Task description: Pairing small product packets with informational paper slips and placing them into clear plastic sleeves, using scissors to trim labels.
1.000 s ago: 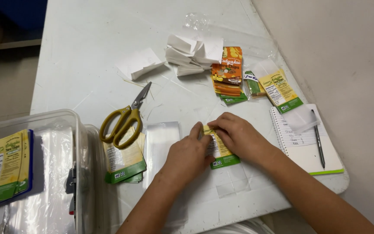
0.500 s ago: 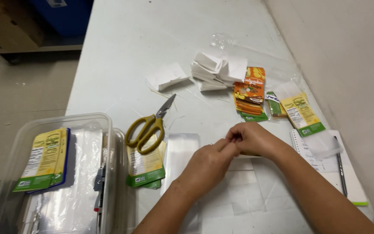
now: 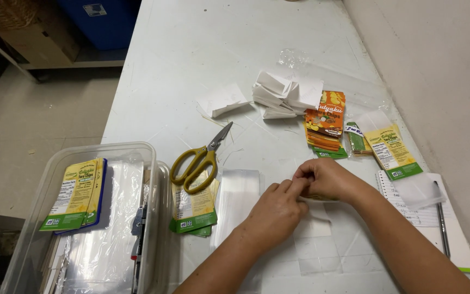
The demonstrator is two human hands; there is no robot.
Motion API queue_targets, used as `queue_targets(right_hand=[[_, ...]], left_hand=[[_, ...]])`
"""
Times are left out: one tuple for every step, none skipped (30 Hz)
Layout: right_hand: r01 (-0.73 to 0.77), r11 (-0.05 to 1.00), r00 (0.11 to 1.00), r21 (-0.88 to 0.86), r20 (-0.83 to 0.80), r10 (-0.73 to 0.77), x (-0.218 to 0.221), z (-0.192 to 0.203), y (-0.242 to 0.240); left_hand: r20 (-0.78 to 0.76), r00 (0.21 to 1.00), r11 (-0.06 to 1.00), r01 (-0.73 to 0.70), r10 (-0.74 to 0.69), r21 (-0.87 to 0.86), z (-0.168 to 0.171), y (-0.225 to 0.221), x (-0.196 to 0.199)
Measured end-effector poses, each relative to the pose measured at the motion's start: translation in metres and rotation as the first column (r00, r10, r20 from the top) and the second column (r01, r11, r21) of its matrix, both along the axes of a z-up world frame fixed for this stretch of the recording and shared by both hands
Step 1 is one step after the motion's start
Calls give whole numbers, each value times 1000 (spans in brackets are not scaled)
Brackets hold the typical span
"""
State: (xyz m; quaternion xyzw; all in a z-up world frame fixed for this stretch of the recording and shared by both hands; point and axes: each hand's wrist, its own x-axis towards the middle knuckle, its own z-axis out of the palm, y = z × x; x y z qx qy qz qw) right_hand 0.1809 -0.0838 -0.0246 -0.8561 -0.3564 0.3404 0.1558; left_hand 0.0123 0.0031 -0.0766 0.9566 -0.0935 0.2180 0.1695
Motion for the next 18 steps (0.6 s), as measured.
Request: queue_targets(right_hand=[[-20,999,1000,48,-7,20,2,-3,-2],[-39,995,999,96,-14,41,3,-6,-4],[-38,994,999,98,-13,39,-1,-2,-6],[-29,990,999,142,-24,33,-5,2,-8],[-20,983,999,185,-34,27,-9,5,-10],[-18,982,999,187,-33,25,-10,-2,-12],[10,962,999,274,-52,5,-12,-10,-17],[39,933,997,357,-73,-14,-14,-18,-22],[42,934,997,355,-75,-17,-17,-25,-25],[-70,913,995,403,90,37,-19,-32,-28],[-186,883,964,432,252,80,-21,-38,-30],[-182,884,965,431,249,77,-23,-52,-36],[-370,839,871,398,463,165,-24,-66,-41],[-541,778,722,321,652,233,-26,-80,-46],[-538,780,724,320,649,233,-33,-74,-50],[-497,807,755,319,617,221,-40,-68,-53],[-456,832,783,316,586,207,-47,-62,-56],[-454,833,785,316,585,206,-50,-54,-58]], left_hand=[[-36,998,998,46,-47,-42,8,-1,-2],[-70,993,992,90,-96,-85,17,-1,-4],[-69,993,992,92,-97,-83,23,-1,-9],[-227,961,979,124,-159,-161,29,0,-13],[-373,899,960,144,-229,-242,36,0,-17],[-372,899,960,146,-229,-239,38,8,-19],[-327,865,892,251,-381,-376,39,13,-23],[-259,815,794,346,-519,-500,39,19,-26],[-260,813,791,348,-522,-503,44,22,-30],[-230,697,634,399,-679,-662,50,26,-33],[-165,565,448,409,-809,-795,56,29,-36],[-166,562,445,408,-810,-797,69,33,-37],[-127,666,491,394,-735,-777,83,37,-37],[-83,758,535,374,-647,-757,97,41,-37],[-83,756,532,373,-649,-760,98,46,-33],[-18,896,532,247,-444,-810,99,51,-28],[26,979,497,126,-204,-858,100,56,-23],[25,978,496,126,-206,-859,101,66,-17]])
